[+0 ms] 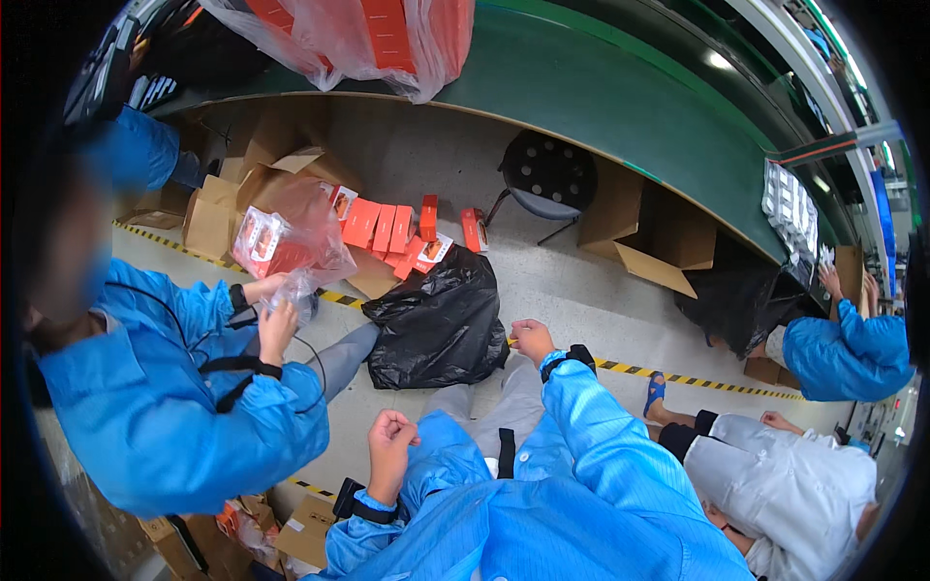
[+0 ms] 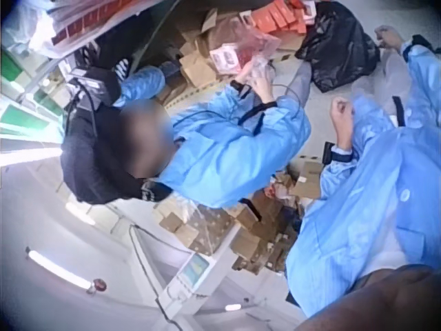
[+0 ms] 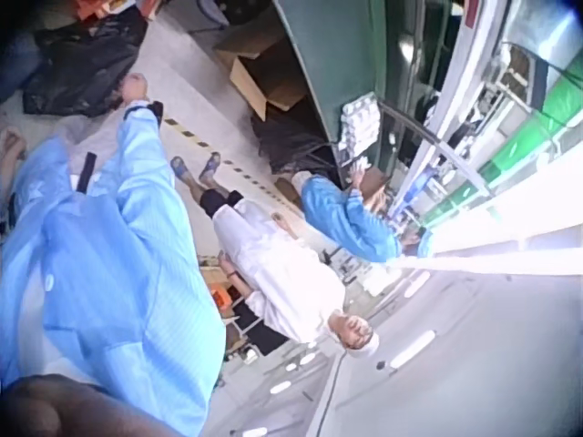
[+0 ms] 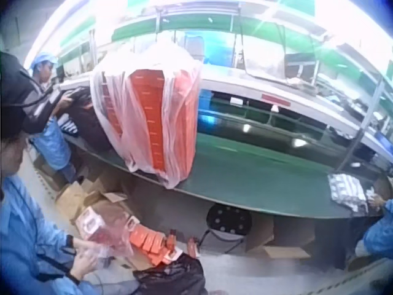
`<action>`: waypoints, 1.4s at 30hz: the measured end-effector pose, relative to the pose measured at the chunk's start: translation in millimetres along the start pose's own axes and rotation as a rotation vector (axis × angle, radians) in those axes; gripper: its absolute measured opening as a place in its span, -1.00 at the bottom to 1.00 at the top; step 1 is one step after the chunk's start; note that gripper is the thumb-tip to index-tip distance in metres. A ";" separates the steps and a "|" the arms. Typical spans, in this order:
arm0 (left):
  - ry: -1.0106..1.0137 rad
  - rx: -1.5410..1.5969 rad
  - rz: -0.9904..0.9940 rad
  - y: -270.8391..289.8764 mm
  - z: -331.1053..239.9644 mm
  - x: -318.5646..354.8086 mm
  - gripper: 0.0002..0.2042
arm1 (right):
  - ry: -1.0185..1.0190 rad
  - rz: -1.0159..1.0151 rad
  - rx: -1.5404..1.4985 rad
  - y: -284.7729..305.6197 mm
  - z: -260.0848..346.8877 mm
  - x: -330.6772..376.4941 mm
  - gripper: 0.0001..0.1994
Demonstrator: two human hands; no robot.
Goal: Applying security or warning stickers to electronics product boxes and organizing them on the assembly line.
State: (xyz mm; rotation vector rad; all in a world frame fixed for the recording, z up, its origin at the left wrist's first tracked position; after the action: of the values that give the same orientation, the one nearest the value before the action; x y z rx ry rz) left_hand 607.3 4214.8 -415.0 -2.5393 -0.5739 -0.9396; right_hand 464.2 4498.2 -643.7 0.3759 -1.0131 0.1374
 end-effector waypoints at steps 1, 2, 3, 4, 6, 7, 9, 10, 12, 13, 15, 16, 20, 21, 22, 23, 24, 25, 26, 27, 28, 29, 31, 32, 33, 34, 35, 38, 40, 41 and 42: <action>0.014 0.021 -0.003 -5.8 2.6 -5.4 -0.88 | 0.025 0.015 0.010 0.5 1.7 -9.6 -0.75; 0.027 0.041 -0.007 -12.7 4.9 -10.8 -0.88 | 0.019 0.023 0.020 1.1 2.0 -19.3 -0.75; 0.034 0.043 -0.016 -20.1 9.9 -15.5 -0.88 | 0.025 0.025 0.048 1.6 3.6 -27.9 -0.76; 0.037 0.052 -0.031 -29.4 13.8 -20.0 -0.88 | 0.032 0.029 0.075 3.3 4.9 -36.5 -0.76; 0.048 0.033 -0.079 -55.2 21.5 -31.5 -0.91 | 0.062 0.024 0.195 10.9 -0.2 -59.5 -0.76; 0.049 0.062 -0.106 -70.5 24.6 -34.7 -0.90 | 0.072 0.010 0.256 13.7 -11.2 -78.3 -0.76; 0.064 0.062 -0.163 -89.3 36.9 -42.9 -0.90 | 0.064 0.070 0.275 20.9 9.8 -78.4 -0.76; 0.079 0.047 -0.197 -98.9 42.8 -45.8 -0.90 | 0.061 0.090 0.292 23.0 2.5 -96.4 -0.76; 0.055 0.063 -0.250 -128.4 58.7 -50.3 -0.91 | 0.160 0.029 0.456 24.3 -16.0 -133.2 -0.78; 0.085 0.080 -0.239 -138.5 72.7 -50.7 -0.92 | 0.166 0.022 0.523 21.8 -15.9 -143.1 -0.80; 0.159 0.051 -0.234 -154.5 106.9 -53.8 -0.92 | 0.225 -0.009 0.599 15.6 -11.2 -165.3 -0.81; 0.200 0.007 -0.231 -162.7 126.7 -60.9 -0.92 | 0.283 -0.074 0.668 16.4 -10.4 -189.3 -0.82; 0.297 -0.061 -0.307 -176.6 186.0 -82.5 -0.90 | 0.128 -0.089 0.592 -14.2 11.8 -277.9 -0.70; 0.311 -0.086 -0.306 -177.5 199.6 -92.4 -0.91 | 0.132 -0.105 0.619 -22.5 13.4 -311.3 -0.64; 0.323 -0.111 -0.310 -174.6 216.8 -102.9 -0.92 | 0.139 -0.115 0.645 -36.6 12.9 -343.4 -0.59; 0.237 -0.130 -0.317 -166.3 241.8 -110.2 -0.92 | 0.224 -0.190 0.672 -58.2 11.8 -369.1 -0.55; 0.332 -0.266 -0.272 -164.5 253.5 -122.6 -0.92 | 0.302 -0.290 0.711 -63.5 8.9 -397.5 -0.51; 0.208 -0.273 -0.334 -164.6 266.5 -129.7 -0.97 | 0.294 -0.333 0.727 -78.6 11.7 -414.4 -0.47; 0.075 -0.278 -0.390 -166.8 283.7 -140.0 -0.97 | 0.293 -0.385 0.741 -87.3 20.6 -433.8 -0.43; 0.136 -0.284 -0.376 -168.5 301.5 -146.5 -0.94 | 0.272 -0.419 0.752 -82.4 24.5 -458.7 -0.39; 0.211 -0.306 -0.385 -161.5 313.6 -140.2 -0.89 | 0.241 -0.421 0.759 -94.5 23.2 -466.8 -0.35; 0.241 -0.314 -0.389 -157.3 326.1 -140.0 -0.90 | 0.266 -0.457 0.661 -102.0 28.8 -477.5 -0.31; 0.261 -0.310 -0.398 -148.9 335.1 -131.6 -0.90 | 0.213 -0.427 0.695 -117.1 24.0 -483.1 -0.30; 0.268 -0.320 -0.420 -140.1 334.7 -125.8 -0.90 | 0.255 -0.368 0.685 -128.1 23.3 -465.5 -0.30; 0.267 -0.313 -0.420 -135.5 333.0 -120.0 -0.90 | 0.289 -0.333 0.664 -127.5 13.2 -452.5 -0.28; 0.273 -0.305 -0.417 -132.0 332.3 -113.7 -0.90 | 0.277 -0.270 0.635 -122.4 -2.4 -434.7 -0.28; 0.265 -0.271 -0.357 -140.9 335.5 -119.2 -0.89 | 0.275 -0.275 0.683 -81.8 -31.6 -448.4 -0.30; 0.256 -0.246 -0.268 -137.7 330.6 -109.8 -0.87 | 0.182 0.033 1.228 -10.7 -81.1 -396.5 -0.40; 0.247 -0.238 -0.165 -136.3 323.3 -105.0 -0.85 | 0.330 0.222 1.454 53.8 -115.8 -348.2 -0.57; 0.241 -0.246 -0.127 -130.4 318.7 -96.6 -0.84 | 0.451 0.340 1.655 78.1 -125.1 -314.9 -0.61; 0.233 -0.257 -0.134 -116.2 309.5 -80.7 -0.83 | 0.514 0.253 1.414 86.8 -122.8 -266.0 -0.60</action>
State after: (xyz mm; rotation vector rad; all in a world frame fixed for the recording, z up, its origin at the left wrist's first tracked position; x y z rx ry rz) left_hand 656.9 4439.4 -665.7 -2.5816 -0.5906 -1.4179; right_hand 397.8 4640.1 -905.9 1.4013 -0.2953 1.1442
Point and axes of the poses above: each hand's wrist, its own x-axis away from the middle knuckle, its own y-axis out of the back of the hand, z = x × y, the point moved 2 cm from there along -x, towards the middle knuckle, and after that the axes turned 12 degrees about x, right-handed, at the moved point
